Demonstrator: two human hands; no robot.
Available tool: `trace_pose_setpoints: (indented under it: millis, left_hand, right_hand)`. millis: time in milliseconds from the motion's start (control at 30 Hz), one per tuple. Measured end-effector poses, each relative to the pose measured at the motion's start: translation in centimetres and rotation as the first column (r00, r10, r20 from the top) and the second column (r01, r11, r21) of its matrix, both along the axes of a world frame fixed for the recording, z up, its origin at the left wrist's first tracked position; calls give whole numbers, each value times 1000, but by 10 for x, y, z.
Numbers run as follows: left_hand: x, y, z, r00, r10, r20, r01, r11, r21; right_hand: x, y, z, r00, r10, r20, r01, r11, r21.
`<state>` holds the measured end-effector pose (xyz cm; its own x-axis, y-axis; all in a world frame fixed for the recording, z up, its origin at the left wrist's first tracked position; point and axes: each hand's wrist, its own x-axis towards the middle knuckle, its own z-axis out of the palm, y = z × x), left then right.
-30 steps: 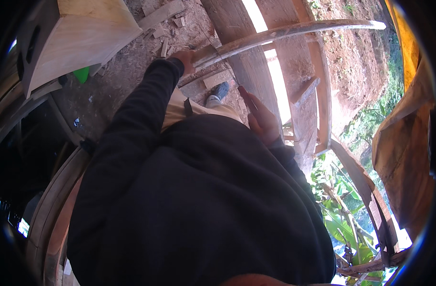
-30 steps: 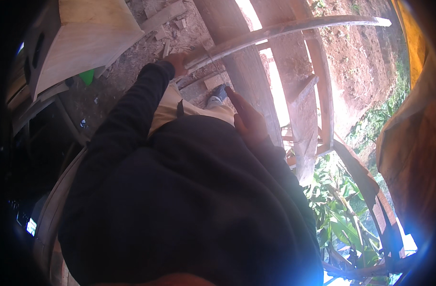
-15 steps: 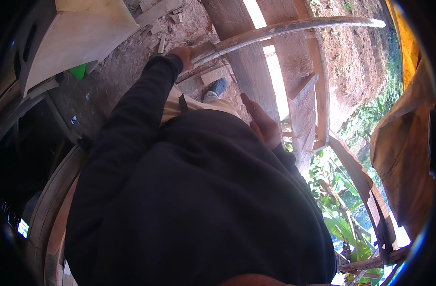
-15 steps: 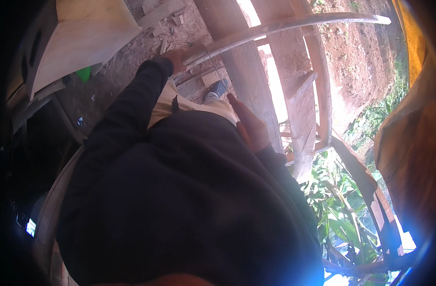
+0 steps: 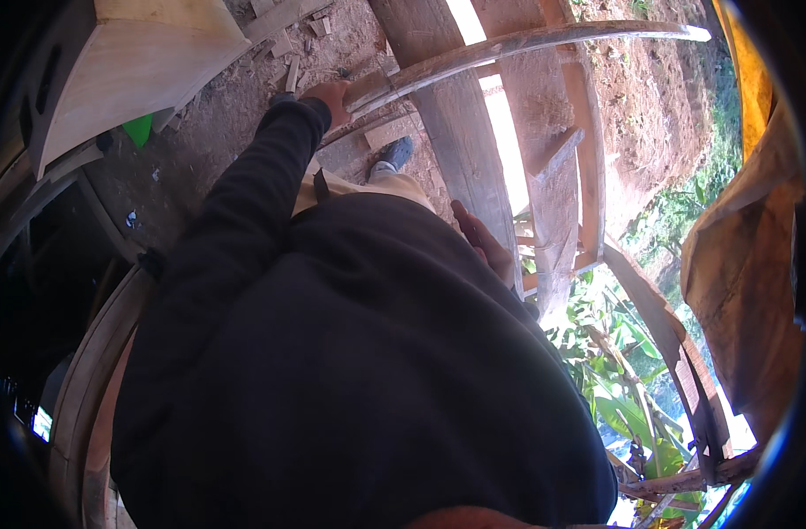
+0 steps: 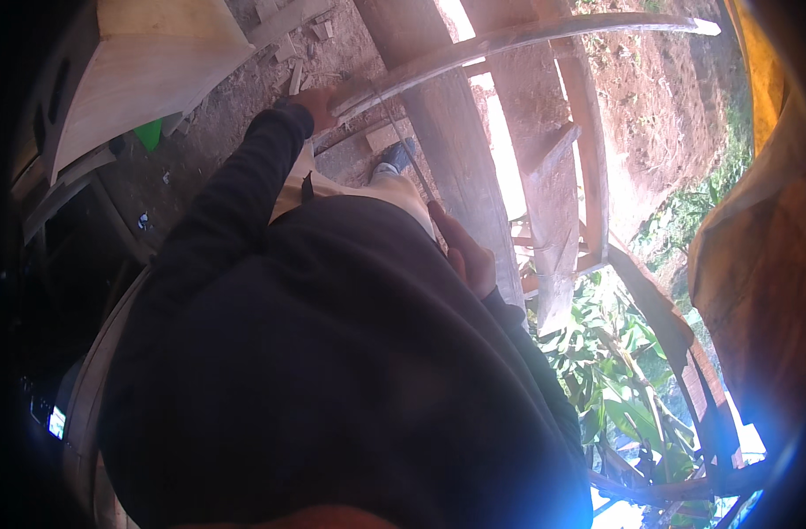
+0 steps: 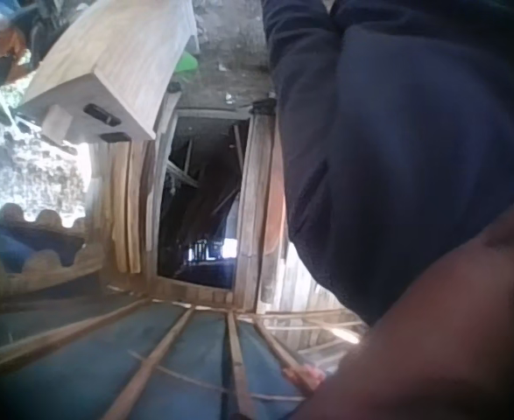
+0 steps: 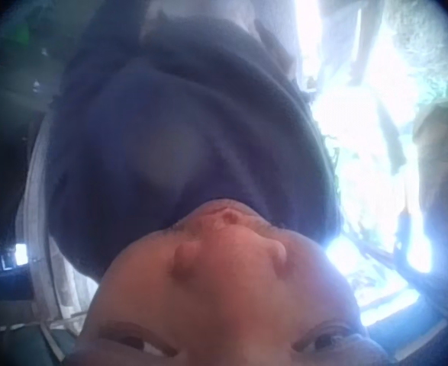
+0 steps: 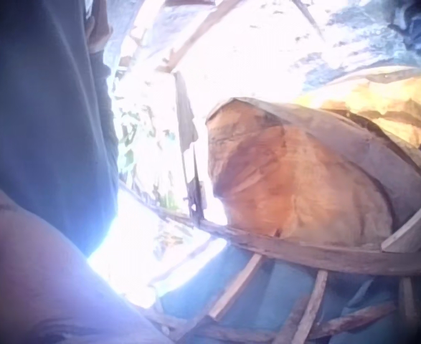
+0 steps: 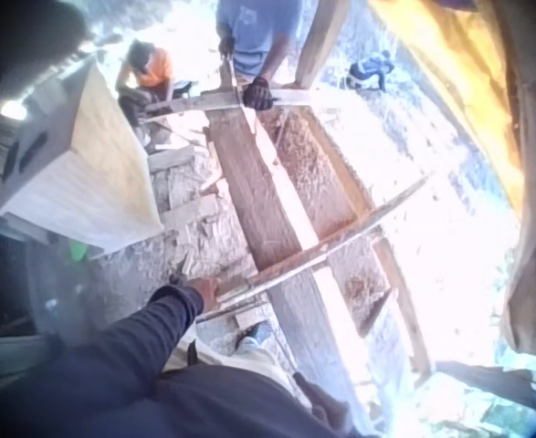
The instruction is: The person uses a hand saw to cut a long wooden plank that is supported by a makeshift wooden frame. They hold the plank steady with their left hand while sawing with their right hand, creating sawdust. The person pauses briefly to inspect the cut before continuing the sawing motion.
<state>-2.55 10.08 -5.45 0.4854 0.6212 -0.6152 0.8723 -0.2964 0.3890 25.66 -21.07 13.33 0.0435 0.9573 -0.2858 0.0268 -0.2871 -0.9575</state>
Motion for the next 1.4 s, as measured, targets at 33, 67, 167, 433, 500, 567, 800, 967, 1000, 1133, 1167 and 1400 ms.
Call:
trace_pose_setpoints:
  millis: [33, 67, 167, 433, 500, 567, 800, 967, 1000, 1133, 1167, 1400]
  left_hand:
    - [0, -1, 0, 1000, 12, -6, -12, 1000, 0]
    - [0, 1, 0, 1000, 27, -13, -27, 1000, 6]
    - [7, 2, 1, 1000, 7, -5, -7, 1000, 21]
    - [1, 5, 3, 1000, 7, -16, -7, 1000, -14]
    - [0, 2, 2, 1000, 16, 5, -16, 1000, -7]
    - [1, 1, 0, 999, 4, 34, -5, 1000, 8]
    - [15, -7, 5, 998, 12, -55, -12, 1000, -10]
    - [9, -2, 4, 997, 44, -62, -43, 999, 27]
    - [-2, -4, 1, 997, 58, -46, -59, 998, -20]
    - [0, -6, -10, 999, 32, -8, -32, 999, 43]
    - [-1, -3, -9, 1000, 30, -9, -29, 999, 38]
    - [24, -2, 21, 998, 24, -53, -24, 1000, 13]
  right_hand:
    - [-3, 8, 0, 1000, -2, -1, 2, 1000, 18]
    - [-7, 16, -1, 1000, -2, -4, 2, 999, 37]
    - [-17, 91, -43, 997, 15, 71, -19, 998, 68]
    - [-5, 63, -16, 999, 7, 52, -5, 999, -39]
    - [2, 19, -2, 1000, -30, -5, 30, 1000, 3]
    - [3, -5, -4, 998, -62, -17, 62, 998, 3]
    - [-19, 113, -62, 997, 80, 10, -80, 997, 23]
    - [-3, 58, -44, 1000, -7, -12, 8, 997, 82]
    - [-3, 43, -17, 999, 2, -42, 2, 994, 106]
    - [11, -24, -9, 995, -86, -57, 87, 996, 15]
    - [3, -19, -4, 989, -125, -82, 126, 992, 6]
    - [-9, 102, -85, 988, 46, 149, -47, 999, 2]
